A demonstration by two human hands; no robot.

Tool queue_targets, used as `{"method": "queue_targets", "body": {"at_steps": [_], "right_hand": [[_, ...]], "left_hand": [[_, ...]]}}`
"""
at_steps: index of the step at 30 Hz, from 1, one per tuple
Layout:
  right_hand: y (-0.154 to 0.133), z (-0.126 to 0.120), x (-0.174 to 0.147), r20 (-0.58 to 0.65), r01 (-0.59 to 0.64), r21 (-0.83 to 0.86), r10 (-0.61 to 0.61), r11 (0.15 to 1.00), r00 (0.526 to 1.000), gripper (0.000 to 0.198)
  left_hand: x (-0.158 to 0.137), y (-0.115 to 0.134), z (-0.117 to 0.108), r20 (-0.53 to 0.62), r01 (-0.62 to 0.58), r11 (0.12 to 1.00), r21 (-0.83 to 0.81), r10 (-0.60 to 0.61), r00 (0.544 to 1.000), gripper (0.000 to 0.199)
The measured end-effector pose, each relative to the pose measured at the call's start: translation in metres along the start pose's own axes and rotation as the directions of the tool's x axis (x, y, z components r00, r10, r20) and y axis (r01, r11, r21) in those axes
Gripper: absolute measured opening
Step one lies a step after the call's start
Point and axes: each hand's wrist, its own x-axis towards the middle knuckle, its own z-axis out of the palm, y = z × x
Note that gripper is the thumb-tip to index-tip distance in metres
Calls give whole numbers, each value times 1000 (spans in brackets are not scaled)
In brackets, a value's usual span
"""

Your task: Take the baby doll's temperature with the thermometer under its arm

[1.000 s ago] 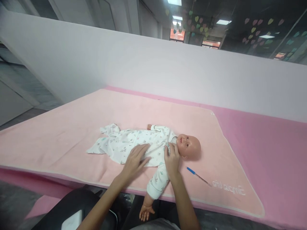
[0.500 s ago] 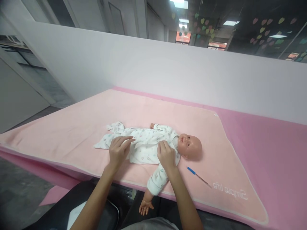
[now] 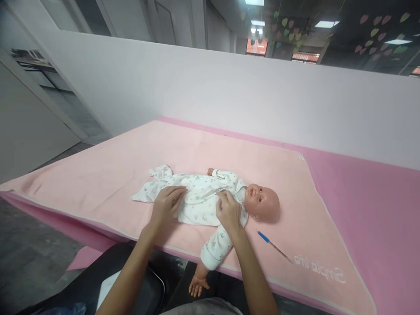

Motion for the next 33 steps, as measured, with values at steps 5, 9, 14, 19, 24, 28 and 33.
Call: {"method": "queue_targets", "body": {"at_steps": [5,9,14,19,24,28,33], "right_hand": [[2,6,-9,-177,44,190,-10,981,984,29],[1,10,-12,-258,32,230,29,973,966,27],[2,11,-12,-289,18,226,49,974,956,24],[2,12,-11,-254,-16,228,75,973,964,24],[1,12,-9,-237,-47,231,103,972,966,24],[2,13,-8,-236,-56,223,110,973,966,24],[2,13,-7,-212,-97,214,144,972,967,21]], "left_hand": [[18,41,15,11,33,966,-258,-32,999,21],[27,68,40,257,40,950,-311,44,965,28],[29,65,51,368,23,960,-279,85,926,25],[28,63,52,373,17,971,-239,76,925,17],[29,64,58,384,-71,990,-121,113,917,16],[28,63,63,368,-144,987,-68,159,916,16],[25,59,69,311,-122,986,-116,153,938,15]]}}
